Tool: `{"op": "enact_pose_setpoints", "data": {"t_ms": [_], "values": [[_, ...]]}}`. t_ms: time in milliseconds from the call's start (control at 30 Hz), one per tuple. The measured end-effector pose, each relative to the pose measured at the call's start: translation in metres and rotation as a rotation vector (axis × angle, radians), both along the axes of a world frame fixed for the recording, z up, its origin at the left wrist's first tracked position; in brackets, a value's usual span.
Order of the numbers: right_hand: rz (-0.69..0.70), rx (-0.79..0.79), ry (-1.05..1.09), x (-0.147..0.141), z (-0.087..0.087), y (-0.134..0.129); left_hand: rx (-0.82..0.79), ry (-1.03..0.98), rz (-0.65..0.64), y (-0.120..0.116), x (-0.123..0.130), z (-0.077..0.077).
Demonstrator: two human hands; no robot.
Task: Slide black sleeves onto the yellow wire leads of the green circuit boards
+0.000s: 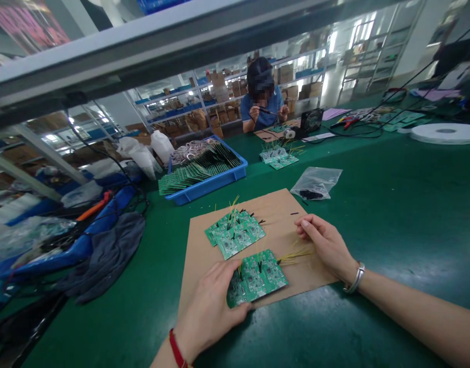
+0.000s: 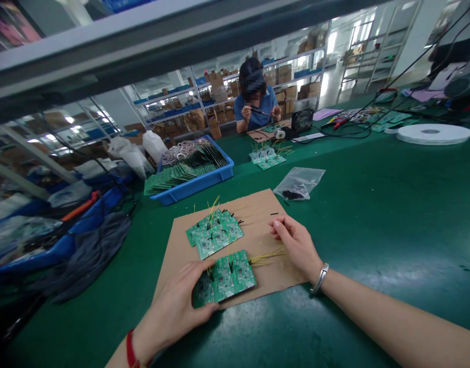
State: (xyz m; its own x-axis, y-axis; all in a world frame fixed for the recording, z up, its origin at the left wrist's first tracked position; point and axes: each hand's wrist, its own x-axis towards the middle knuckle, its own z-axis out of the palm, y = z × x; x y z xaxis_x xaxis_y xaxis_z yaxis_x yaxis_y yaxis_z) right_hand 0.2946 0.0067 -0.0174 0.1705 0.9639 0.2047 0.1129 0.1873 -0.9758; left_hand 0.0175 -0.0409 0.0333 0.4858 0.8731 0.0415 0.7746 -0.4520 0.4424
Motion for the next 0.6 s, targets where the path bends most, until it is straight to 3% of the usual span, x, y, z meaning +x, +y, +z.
{"op": "enact_pose_setpoints", "data": {"t_ms": [600], "values": [[0.039, -0.038, -0.005, 0.001, -0.001, 0.002, -0.149, -0.041, 0.108, 0.005, 0.005, 0.017]]}}
